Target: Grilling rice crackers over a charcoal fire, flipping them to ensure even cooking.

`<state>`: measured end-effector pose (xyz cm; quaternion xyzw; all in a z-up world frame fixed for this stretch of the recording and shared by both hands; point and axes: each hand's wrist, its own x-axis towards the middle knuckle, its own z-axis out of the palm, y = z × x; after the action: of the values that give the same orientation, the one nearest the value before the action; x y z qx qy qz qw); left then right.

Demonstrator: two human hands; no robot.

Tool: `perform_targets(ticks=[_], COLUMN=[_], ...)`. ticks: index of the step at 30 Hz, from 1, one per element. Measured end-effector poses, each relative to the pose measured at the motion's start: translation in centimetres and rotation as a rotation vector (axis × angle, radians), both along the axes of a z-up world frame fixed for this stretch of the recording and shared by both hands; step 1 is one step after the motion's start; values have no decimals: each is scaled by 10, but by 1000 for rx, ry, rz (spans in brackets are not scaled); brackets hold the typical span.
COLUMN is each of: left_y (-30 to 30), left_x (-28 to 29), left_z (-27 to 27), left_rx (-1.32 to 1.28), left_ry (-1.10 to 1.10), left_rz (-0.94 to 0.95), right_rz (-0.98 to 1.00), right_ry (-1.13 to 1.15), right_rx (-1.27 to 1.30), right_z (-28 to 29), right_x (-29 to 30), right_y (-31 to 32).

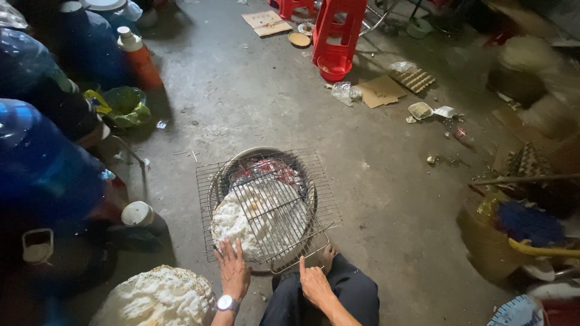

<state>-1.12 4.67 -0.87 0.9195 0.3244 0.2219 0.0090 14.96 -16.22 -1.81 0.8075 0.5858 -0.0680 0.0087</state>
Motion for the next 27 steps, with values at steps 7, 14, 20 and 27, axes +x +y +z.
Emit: perform_targets(ticks=[7, 14, 20, 27], left_y=[3, 6, 9, 14], left_x=[3, 7, 10, 12], left_z=[0, -5, -14, -18], left_rx=[9, -10, 27, 20], left_ry=[11, 10, 48, 51], left_rz=[-23, -27, -7, -22], right_rz=[2, 12, 5, 2], right_ry=[-5, -14, 10, 1], right_rx=[8, 39, 11, 26], right_z=[0, 1, -3, -2], right_x=[-1, 0, 2, 1], right_y=[-1, -1, -1, -1])
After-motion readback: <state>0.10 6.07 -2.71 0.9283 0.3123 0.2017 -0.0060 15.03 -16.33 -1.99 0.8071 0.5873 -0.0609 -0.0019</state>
